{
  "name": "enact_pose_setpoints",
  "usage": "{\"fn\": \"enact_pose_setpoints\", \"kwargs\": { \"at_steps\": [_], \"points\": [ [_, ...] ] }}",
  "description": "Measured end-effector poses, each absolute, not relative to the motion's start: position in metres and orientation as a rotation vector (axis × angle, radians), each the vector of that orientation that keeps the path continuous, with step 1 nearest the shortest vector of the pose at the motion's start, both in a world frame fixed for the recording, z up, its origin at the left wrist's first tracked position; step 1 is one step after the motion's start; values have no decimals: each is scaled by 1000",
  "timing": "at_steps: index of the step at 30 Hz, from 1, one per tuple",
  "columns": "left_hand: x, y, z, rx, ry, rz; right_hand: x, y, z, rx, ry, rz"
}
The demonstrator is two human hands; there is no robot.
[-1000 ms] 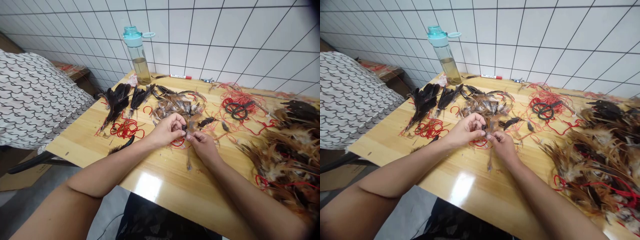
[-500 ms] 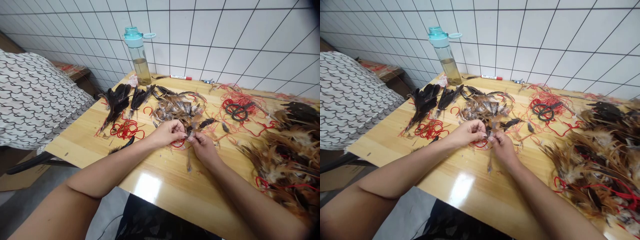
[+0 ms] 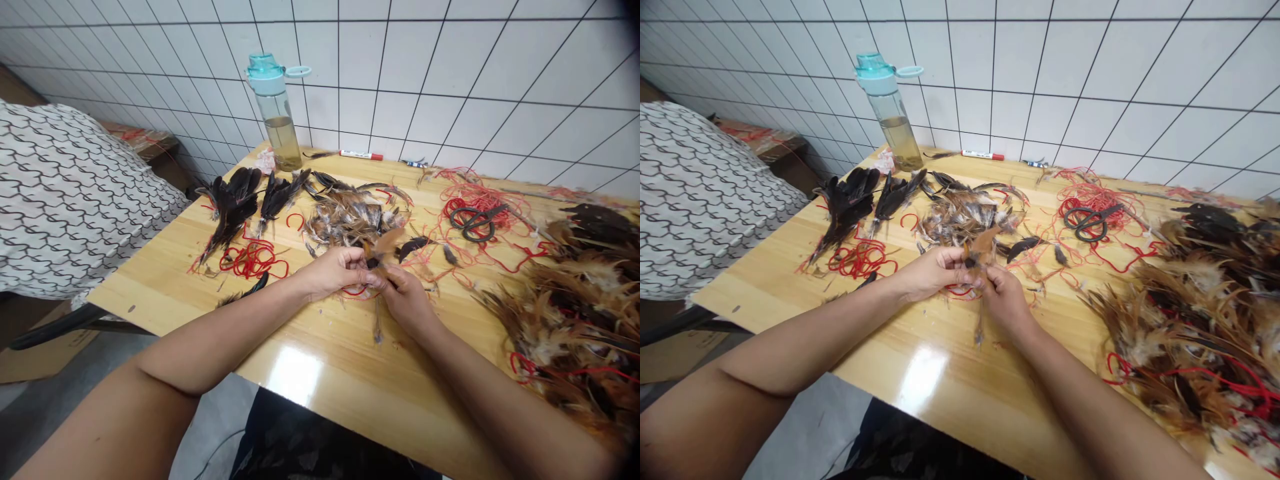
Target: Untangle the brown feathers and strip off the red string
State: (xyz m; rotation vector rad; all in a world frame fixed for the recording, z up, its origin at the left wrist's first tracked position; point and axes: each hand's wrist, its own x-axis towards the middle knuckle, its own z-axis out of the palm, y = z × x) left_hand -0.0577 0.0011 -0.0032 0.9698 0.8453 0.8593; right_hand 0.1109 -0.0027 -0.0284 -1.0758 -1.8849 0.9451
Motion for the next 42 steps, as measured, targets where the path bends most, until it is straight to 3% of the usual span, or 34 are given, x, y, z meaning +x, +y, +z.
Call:
{"fn": "enact_pose_setpoints", "kwargs": {
  "at_steps": [11,29,37,42],
  "points": [
    [-65,9,-4,822,835,939,108,-5,-24,-1155,-1679,1110],
    [-62,5,-8,854,819,828,109,-6,-25,-1118,-1792,985],
    [-63,7,-7,966,887,930,108,-6,-24,-1111,-1720,1109],
    [-61,7,-3,1237,938,969,112,-4,-26,-1189,-1772,885]
  ]
}}
